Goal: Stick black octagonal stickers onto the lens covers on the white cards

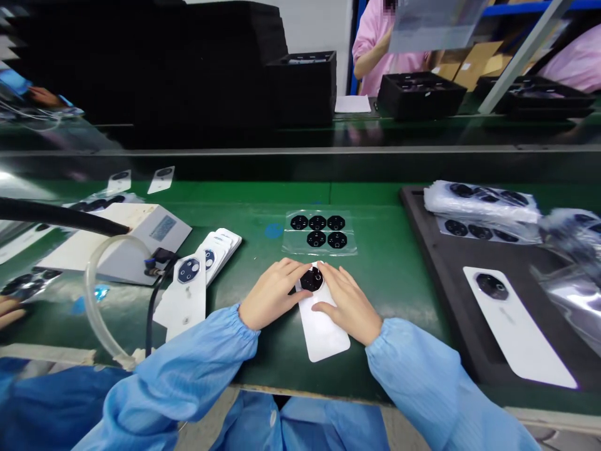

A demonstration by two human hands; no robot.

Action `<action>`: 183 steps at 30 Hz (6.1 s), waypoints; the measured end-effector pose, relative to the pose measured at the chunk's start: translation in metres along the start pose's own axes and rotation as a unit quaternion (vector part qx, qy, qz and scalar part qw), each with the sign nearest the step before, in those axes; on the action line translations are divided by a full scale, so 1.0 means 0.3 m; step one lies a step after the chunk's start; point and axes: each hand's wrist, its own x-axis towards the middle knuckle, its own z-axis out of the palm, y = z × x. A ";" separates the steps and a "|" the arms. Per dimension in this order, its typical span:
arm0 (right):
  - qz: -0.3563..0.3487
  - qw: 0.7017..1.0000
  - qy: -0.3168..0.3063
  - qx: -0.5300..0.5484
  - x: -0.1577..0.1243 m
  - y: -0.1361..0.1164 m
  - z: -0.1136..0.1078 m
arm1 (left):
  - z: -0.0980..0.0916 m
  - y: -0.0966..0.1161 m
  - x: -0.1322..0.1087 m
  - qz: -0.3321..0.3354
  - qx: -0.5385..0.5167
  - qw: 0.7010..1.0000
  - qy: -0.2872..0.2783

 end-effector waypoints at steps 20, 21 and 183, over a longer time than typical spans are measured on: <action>0.030 0.999 0.033 0.012 -0.026 -0.008 0.036 | 0.034 -0.045 0.007 0.097 -0.111 0.989 0.009; 0.031 0.999 0.033 0.015 -0.027 -0.007 0.037 | 0.037 -0.043 0.005 0.095 -0.112 0.989 0.012; 0.069 0.991 0.046 0.106 -0.021 -0.038 0.006 | 0.039 0.061 -0.010 -0.175 -0.216 0.957 0.079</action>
